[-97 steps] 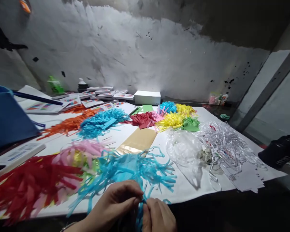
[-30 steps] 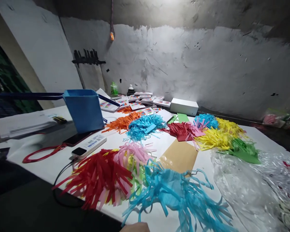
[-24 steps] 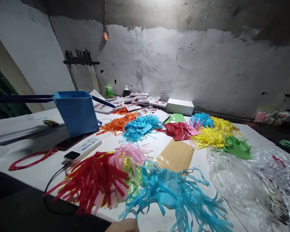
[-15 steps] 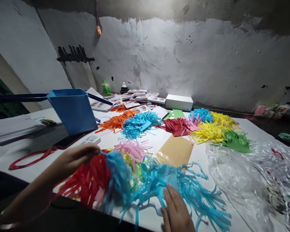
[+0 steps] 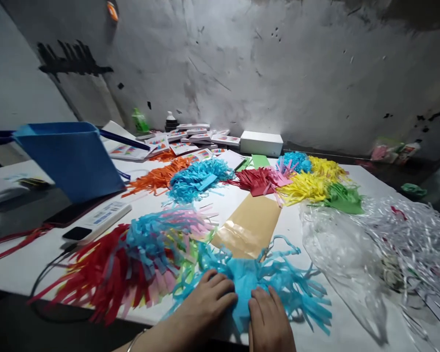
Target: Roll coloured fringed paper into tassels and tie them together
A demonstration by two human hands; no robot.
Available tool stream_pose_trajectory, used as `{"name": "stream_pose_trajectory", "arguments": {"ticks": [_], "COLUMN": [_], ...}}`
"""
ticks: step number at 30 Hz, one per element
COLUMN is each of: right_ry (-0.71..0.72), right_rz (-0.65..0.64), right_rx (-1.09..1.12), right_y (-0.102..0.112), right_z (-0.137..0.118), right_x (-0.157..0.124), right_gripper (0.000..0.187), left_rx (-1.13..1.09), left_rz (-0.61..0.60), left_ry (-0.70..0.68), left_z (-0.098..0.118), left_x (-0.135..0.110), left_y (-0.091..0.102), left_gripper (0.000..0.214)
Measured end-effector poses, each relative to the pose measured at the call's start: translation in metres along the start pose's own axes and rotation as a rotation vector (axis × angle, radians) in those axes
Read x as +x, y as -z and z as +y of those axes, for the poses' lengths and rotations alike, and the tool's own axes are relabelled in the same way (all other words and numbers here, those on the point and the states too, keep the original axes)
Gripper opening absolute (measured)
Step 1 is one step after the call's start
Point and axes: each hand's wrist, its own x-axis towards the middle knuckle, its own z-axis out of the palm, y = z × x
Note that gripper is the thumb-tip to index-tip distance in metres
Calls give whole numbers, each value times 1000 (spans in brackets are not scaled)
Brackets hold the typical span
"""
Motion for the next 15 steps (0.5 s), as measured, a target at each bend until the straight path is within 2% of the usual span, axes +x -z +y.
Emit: {"name": "stream_pose_trajectory", "arguments": {"ticks": [2,7,10,13,15], "right_ry": [-28,-89,-112,-112,-120], "right_rz": [-6,-59,-68,-89,-94], "right_rx": [9,87,123,163,187], "right_y": [7,23,32,38,39], "right_z": [-2,-8,-10,-9,-8], "right_x": [-4,-6,-2,1,1], "right_gripper": [28,29,23,19,20], "left_rx": [-20,-109,-122,-139,-152], "left_rz": [17,83,65,30,35], "left_ry": [5,65,141,195,215], "left_z": [-3,-19,-35,-52,-54], "left_x": [-1,-14,-25,-37,-42], "left_y": [1,10,17,34,50], "left_gripper": [8,23,33,27,20]}}
